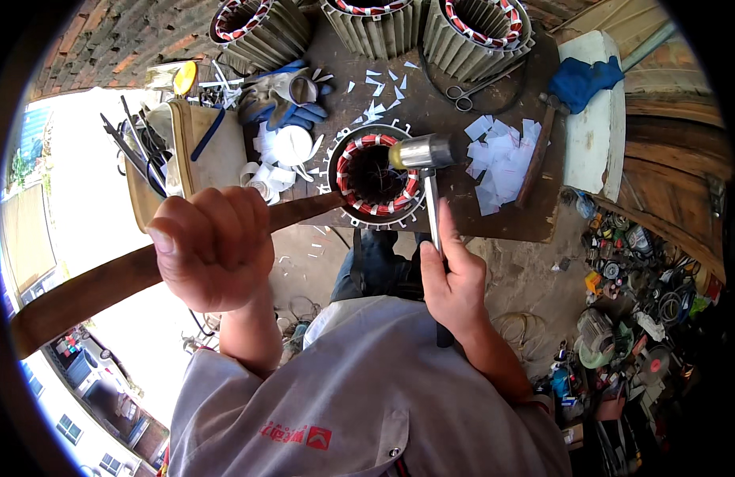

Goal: The person inserts white insulating strips into the slots of a motor stator core, tucking them in by hand. They then use a hammer and a metal tool to tap the strips flush with the stator surface. The person repeats this process for multiple slots around the stator.

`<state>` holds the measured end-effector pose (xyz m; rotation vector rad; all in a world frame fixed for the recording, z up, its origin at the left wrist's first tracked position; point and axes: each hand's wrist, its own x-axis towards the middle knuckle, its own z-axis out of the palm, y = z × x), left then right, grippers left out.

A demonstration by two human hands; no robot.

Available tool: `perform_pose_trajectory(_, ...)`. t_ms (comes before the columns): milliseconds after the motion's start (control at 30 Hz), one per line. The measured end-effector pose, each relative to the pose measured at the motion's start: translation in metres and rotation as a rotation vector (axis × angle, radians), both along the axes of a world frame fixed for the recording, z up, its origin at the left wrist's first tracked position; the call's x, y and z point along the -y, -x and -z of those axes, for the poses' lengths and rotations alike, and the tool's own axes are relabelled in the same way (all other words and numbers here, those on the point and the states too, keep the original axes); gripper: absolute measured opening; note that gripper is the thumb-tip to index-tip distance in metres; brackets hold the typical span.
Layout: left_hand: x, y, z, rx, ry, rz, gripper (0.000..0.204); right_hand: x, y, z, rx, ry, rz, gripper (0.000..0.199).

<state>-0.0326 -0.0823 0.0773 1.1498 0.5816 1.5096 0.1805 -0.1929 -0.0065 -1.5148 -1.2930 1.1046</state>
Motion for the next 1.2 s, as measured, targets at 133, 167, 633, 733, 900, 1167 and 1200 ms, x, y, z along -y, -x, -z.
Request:
perform_pose_trajectory(133,-0.002,-0.004,-0.002,-0.023,-0.009,0.020,0.044,0.014,0.024,0.009,-0.072,0.120,-0.161,0.058)
perform_pose_trajectory(167,-0.002,-0.005,-0.002,-0.042,-0.014,0.020,0.044,0.010,0.024,0.004,-0.108,0.151,-0.171,0.058)
perform_pose_trajectory(633,0.013,-0.003,-0.012,-0.109,0.013,-0.001,0.045,-0.008,-0.012,0.007,-0.100,0.222,-0.158,0.056)
perform_pose_trajectory(733,0.032,-0.009,-0.016,-0.086,0.034,-0.060,0.045,-0.025,-0.036,-0.008,-0.085,0.285,-0.274,0.055)
perform_pose_trajectory(900,0.037,-0.011,-0.001,-0.068,0.057,-0.133,0.041,-0.046,-0.049,-0.015,-0.007,0.170,-0.434,0.057)
perform_pose_trajectory(1167,0.037,-0.020,-0.001,-0.044,0.070,-0.234,0.039,-0.035,-0.034,0.005,0.020,0.103,-0.507,0.059)
perform_pose_trajectory(1200,0.037,-0.020,0.000,-0.030,0.073,-0.251,0.039,-0.042,-0.043,0.001,0.006,0.140,-0.530,0.059)
